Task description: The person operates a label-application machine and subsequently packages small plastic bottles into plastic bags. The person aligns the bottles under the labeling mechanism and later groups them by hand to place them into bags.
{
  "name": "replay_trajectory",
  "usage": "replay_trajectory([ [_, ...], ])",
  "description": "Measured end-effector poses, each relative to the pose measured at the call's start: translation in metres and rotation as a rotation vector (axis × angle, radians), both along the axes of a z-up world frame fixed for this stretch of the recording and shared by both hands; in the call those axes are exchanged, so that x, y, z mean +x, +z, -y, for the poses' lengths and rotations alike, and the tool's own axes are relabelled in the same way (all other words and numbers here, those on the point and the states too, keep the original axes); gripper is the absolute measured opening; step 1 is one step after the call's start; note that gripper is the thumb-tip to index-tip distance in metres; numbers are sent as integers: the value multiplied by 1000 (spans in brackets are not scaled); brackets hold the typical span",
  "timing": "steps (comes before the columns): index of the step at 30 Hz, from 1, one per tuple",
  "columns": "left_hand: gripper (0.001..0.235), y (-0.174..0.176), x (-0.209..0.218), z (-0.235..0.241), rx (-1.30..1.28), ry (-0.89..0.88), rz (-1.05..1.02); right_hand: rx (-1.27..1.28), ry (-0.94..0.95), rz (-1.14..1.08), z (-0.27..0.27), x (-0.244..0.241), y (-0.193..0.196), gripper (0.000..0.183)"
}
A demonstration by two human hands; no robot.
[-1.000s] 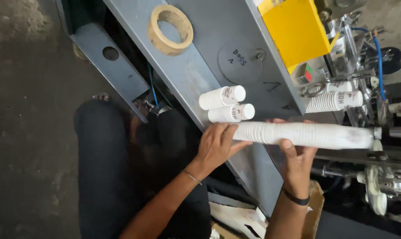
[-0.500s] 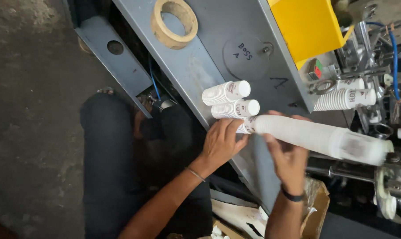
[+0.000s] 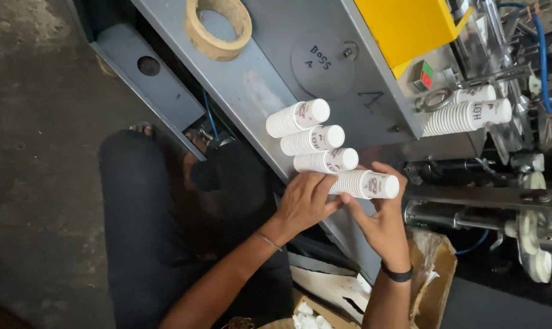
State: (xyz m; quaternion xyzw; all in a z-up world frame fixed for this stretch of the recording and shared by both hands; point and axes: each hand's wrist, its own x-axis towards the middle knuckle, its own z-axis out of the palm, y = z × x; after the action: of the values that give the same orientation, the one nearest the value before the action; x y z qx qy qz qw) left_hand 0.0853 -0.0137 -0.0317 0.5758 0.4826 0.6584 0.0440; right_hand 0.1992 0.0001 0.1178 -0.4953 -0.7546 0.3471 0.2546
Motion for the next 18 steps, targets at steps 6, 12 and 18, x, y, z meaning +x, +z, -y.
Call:
replay_trajectory([
  [6,61,2,-1,0,-10,-13,3,251,28,130,4,-2,7,74],
  [12,61,3,-4,0,82,113,3,686,-187,-145,-15,55,0,72],
  [18,58,-8,10,5,77,144,-77,860,-343,-165,-103,92,51,81],
])
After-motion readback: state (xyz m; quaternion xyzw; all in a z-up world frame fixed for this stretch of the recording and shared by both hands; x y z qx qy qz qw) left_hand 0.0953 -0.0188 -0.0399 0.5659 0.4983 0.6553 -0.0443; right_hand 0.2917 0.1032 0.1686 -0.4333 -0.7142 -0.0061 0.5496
